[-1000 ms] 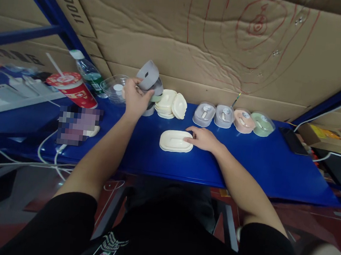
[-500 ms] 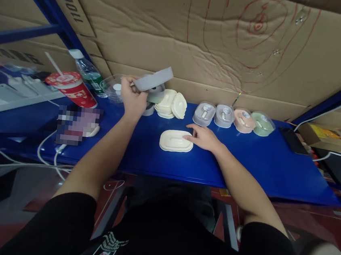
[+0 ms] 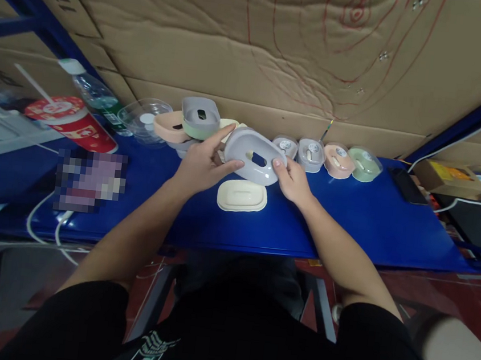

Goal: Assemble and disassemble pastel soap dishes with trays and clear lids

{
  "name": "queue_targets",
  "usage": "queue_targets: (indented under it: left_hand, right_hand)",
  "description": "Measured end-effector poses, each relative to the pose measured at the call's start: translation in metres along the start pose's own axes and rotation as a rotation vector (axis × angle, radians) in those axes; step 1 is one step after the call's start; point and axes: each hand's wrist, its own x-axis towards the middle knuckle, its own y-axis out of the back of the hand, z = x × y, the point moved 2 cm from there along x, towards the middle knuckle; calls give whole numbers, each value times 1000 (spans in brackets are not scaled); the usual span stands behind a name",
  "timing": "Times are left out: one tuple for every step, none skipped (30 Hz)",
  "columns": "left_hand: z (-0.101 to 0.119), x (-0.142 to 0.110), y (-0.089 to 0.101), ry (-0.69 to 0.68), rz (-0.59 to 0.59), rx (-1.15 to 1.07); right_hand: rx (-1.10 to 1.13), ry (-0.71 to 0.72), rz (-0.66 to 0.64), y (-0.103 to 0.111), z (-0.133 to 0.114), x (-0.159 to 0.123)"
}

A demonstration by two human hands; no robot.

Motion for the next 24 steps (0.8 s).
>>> queue_targets:
  left_hand:
    - [0, 1, 6, -13, -3, 48]
    - [-1, 2, 11, -25, -16, 82]
    - [-3, 3, 16, -31, -37, 108]
    - [-6, 4, 19, -31, -61, 133]
    - [-9, 5, 20, -26, -89, 163]
    - [-14, 6, 20, -21, -119, 201]
    - [-19, 6, 19, -17, -156, 248]
    - [-23, 6, 17, -15, -202, 303]
    - [-27, 6, 14, -18, -261, 361]
    - [-31, 5, 11, -23, -333, 415]
    - [-33, 4, 8, -28, -412, 460]
    - [-35, 2, 4, -28, -492, 492]
    - [-35, 2, 2, -23, -563, 511]
    - [-34, 1, 1, -15, -621, 519]
    - [-32, 2, 1, -3, -667, 522]
    - [-30, 2, 1, 13, -705, 523]
    - [-28, 3, 2, 33, -739, 523]
    - [-26, 4, 3, 56, -773, 520]
    - [-24, 4, 5, 81, -808, 512]
    - [-22, 5, 6, 110, -840, 498]
    - [-21, 5, 7, 138, -868, 476]
    - [-21, 5, 8, 163, -890, 440]
    - [-21, 5, 8, 185, -902, 393]
    - [-22, 5, 8, 205, -906, 341]
  right_hand:
    - [-13, -17, -44, -1, 1, 1]
    - [-27, -34, -85, -2, 3, 2]
    - [-41, -50, -122, -3, 4, 3]
    - [-52, -61, -158, -3, 5, 4]
    - [-61, -67, -193, -4, 5, 4]
    - [-74, -69, -228, -5, 5, 4]
    - [-96, -73, -265, -6, 5, 5]
    - [-131, -79, -302, -8, 4, 5]
    - [-178, -90, -339, -10, 3, 4]
    - [-235, -104, -373, -11, 2, 4]
    - [-297, -120, -403, -13, 1, 4]
    - [-359, -131, -426, -15, 0, 4]
    - [-415, -135, -441, -16, 0, 4]
    - [-460, -134, -447, -17, -1, 4]
    - [-490, -129, -447, -18, 0, 4]
    - [-502, -118, -444, -19, 0, 4]
    - [-494, -104, -439, -19, 1, 4]
    - [-468, -89, -433, -20, 2, 4]
    - [-428, -71, -425, -21, 3, 4]
    - [-383, -49, -417, -22, 4, 4]
    - [-339, -26, -406, -23, 5, 4]
    - [-300, -3, -391, -24, 6, 4]
    - [-270, 21, -375, -25, 6, 3]
    - [-248, 43, -361, -26, 6, 3]
